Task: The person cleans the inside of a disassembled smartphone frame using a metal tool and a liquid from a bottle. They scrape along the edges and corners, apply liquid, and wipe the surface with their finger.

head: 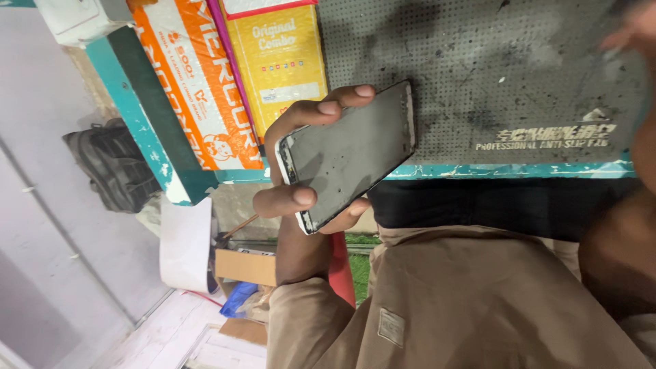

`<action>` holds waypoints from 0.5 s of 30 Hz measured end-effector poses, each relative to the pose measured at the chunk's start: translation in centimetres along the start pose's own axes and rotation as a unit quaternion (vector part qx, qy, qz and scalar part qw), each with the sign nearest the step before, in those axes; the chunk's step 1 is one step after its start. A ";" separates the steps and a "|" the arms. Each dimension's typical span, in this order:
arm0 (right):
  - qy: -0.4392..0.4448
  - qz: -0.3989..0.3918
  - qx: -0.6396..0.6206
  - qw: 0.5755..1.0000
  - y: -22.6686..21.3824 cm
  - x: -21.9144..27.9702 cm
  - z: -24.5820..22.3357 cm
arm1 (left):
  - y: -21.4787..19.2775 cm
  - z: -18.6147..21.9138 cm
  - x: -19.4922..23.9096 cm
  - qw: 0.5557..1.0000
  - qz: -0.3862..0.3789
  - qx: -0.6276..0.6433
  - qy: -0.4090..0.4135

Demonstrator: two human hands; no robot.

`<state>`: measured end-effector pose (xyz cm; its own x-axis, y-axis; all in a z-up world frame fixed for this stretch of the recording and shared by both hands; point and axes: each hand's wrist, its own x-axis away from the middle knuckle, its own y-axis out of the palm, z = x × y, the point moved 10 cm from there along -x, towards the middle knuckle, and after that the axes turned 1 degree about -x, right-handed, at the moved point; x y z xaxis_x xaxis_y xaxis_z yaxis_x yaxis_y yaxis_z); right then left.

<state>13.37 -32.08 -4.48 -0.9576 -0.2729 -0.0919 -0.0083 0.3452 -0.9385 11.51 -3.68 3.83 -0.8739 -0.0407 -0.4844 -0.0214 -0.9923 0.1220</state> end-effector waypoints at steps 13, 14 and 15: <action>-0.170 0.005 -0.087 0.982 0.2 8.4 -5.5 | -0.6 -0.7 0.1 0.998 0.047 0.033 -0.015; -0.256 0.032 -0.005 0.966 -0.1 9.2 -7.1 | -0.6 -0.7 0.2 0.998 0.047 0.031 -0.009; -0.149 -0.003 -0.185 0.971 0.2 8.5 -5.1 | -0.6 -0.6 0.3 0.998 0.048 0.029 -0.005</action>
<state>3.73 -29.72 -3.73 -0.8323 -0.5042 -0.2305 -0.1697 0.6276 -0.7599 11.55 -3.20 3.05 -0.8781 -0.1341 -0.4593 0.0347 -0.9753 0.2183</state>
